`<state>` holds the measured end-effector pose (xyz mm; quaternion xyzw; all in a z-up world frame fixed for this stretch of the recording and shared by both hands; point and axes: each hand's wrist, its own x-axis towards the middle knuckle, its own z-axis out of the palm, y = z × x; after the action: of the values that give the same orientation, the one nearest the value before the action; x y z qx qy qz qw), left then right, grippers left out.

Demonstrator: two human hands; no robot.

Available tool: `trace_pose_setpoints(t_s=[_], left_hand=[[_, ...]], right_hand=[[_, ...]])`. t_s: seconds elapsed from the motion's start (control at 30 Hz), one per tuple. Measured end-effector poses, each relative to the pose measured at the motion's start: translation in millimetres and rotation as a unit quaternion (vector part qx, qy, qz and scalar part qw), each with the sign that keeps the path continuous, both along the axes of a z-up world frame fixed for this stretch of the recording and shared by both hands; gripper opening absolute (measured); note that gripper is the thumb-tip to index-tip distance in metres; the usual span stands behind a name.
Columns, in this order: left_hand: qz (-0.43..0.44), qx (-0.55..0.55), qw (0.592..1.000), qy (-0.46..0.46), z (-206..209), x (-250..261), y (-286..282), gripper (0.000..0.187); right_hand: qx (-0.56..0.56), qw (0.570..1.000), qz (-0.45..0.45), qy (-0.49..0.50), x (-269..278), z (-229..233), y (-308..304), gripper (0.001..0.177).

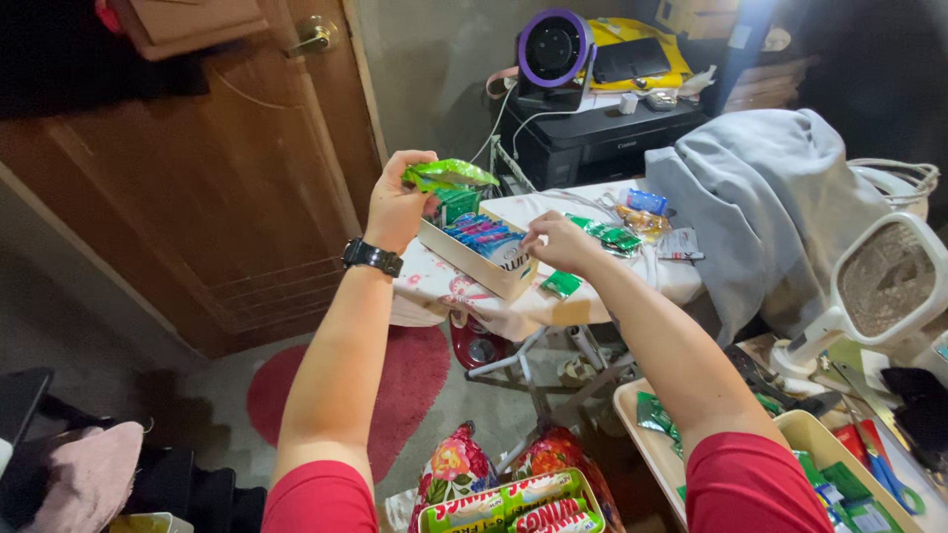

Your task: The person sits on the floor and organizes small packets of candy and other items into a beige tray. They pick up packets from a nearby table and place them into the tray, arranging them neatly.

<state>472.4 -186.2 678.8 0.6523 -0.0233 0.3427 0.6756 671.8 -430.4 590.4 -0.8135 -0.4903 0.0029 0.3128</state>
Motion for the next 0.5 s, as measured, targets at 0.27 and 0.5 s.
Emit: trace_pose_setpoints(t_s=[0.27,0.5], left_hand=[[-0.111,-0.124,0.986,0.018,-1.0,-9.6,22.6,0.011],[0.088,0.295,0.951,0.035,-2.0,0.4,33.9,0.031]], right_hand=[[-0.186,0.937,0.048,-0.293,-55.2,70.1,44.1,0.070],[-0.293,0.895,0.132,-0.309,-53.8,78.4,83.9,0.097]])
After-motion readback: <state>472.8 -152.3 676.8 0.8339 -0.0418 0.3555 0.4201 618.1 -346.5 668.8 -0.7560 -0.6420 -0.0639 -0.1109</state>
